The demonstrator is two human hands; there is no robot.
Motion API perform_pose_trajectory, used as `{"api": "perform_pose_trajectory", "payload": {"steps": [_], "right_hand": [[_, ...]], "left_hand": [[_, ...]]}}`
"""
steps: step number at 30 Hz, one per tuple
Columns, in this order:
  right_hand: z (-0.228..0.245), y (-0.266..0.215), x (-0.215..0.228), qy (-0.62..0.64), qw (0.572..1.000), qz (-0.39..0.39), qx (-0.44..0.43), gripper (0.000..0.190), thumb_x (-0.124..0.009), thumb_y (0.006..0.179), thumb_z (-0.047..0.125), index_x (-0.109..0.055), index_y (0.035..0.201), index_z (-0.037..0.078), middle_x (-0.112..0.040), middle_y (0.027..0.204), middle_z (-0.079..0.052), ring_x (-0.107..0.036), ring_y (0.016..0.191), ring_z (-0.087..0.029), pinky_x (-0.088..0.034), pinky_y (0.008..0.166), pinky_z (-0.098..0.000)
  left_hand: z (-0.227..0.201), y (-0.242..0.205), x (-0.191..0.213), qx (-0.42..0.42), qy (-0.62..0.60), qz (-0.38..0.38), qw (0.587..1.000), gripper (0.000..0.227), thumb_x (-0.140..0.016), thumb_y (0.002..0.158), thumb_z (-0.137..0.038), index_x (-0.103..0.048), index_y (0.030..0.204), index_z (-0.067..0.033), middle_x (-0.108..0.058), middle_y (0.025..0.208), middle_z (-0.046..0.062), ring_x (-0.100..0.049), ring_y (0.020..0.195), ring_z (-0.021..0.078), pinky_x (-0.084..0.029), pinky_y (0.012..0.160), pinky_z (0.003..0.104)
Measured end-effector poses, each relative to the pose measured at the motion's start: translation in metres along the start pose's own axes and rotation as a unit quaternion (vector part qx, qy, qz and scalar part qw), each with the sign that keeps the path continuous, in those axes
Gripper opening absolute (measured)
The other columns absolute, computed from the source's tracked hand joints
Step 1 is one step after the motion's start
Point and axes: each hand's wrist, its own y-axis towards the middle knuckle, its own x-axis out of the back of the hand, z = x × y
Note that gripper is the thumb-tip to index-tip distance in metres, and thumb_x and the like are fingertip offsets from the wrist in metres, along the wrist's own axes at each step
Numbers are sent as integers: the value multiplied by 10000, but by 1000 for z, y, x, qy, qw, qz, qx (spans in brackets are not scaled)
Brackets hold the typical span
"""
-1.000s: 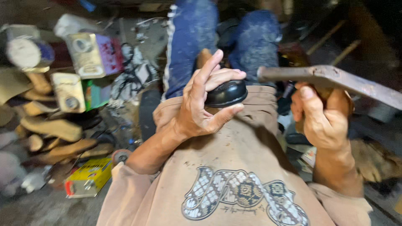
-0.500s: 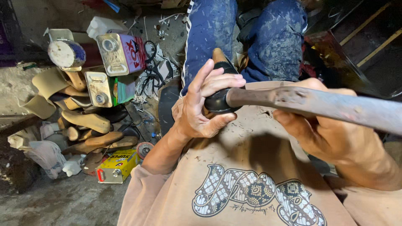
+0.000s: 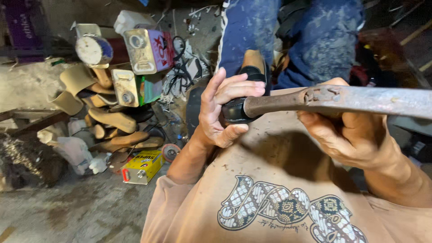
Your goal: The person holds a black shoe on their lap and repeatedly strikes the sole and heel area with a hammer. The person occasionally rotates the shoe to access different areas while continuing to hammer.
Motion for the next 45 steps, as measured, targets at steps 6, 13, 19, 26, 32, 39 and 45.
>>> {"api": "perform_pose_trajectory", "payload": {"steps": [6,13,19,26,32,39,45], "right_hand": [[-48,-20,-29,183,981,1,-68,184,-518,1003,-28,-481,1173,-88,-581,962,-143,-581,780,-139,-497,751,-211],[-4,31,-16,12,995,-16,94,208,-601,1002,32,-579,1150,-113,-645,1110,-275,-660,742,-292,-545,616,-373],[45,72,-7,-38,995,14,96,221,-548,1016,226,-653,1045,33,-691,916,-110,-646,678,-245,-457,550,-382],[47,82,-11,1,993,88,78,136,-531,1010,197,-602,1032,84,-535,664,0,-499,503,-203,-375,511,-345],[36,66,-26,-51,997,17,53,164,-559,1037,177,-612,1001,25,-604,815,-80,-557,591,-250,-390,518,-392],[30,59,-29,-153,987,-1,51,168,-586,1075,196,-637,1030,42,-630,868,-85,-593,632,-271,-423,543,-419],[11,53,-24,-156,983,57,82,122,-644,1041,75,-591,1067,-32,-603,921,-136,-489,518,-195,-361,438,-378]], "left_hand": [[11,-9,-1,11,-65,-105,992,867,-618,977,-427,-144,1604,-60,-715,1144,227,-724,1160,431,-477,1216,547],[16,-2,-1,67,-185,-272,942,974,-432,954,-743,-327,1555,17,-740,922,199,-732,970,357,-562,1038,453],[19,5,2,89,-205,-266,938,907,-370,989,-708,-404,1492,46,-733,884,236,-724,911,392,-601,940,499],[21,12,9,115,-205,-276,932,894,-334,1004,-668,-469,1394,126,-726,818,226,-728,841,384,-608,850,458],[32,12,9,126,-206,-260,935,858,-263,1034,-632,-493,1354,131,-734,820,201,-737,852,356,-607,868,428],[34,21,9,166,-198,-247,934,879,-291,1021,-652,-506,1357,130,-733,818,209,-743,840,341,-601,854,413],[48,24,29,182,-254,-250,916,856,-261,1038,-619,-539,1327,137,-724,786,212,-751,838,352,-608,868,418]]}}
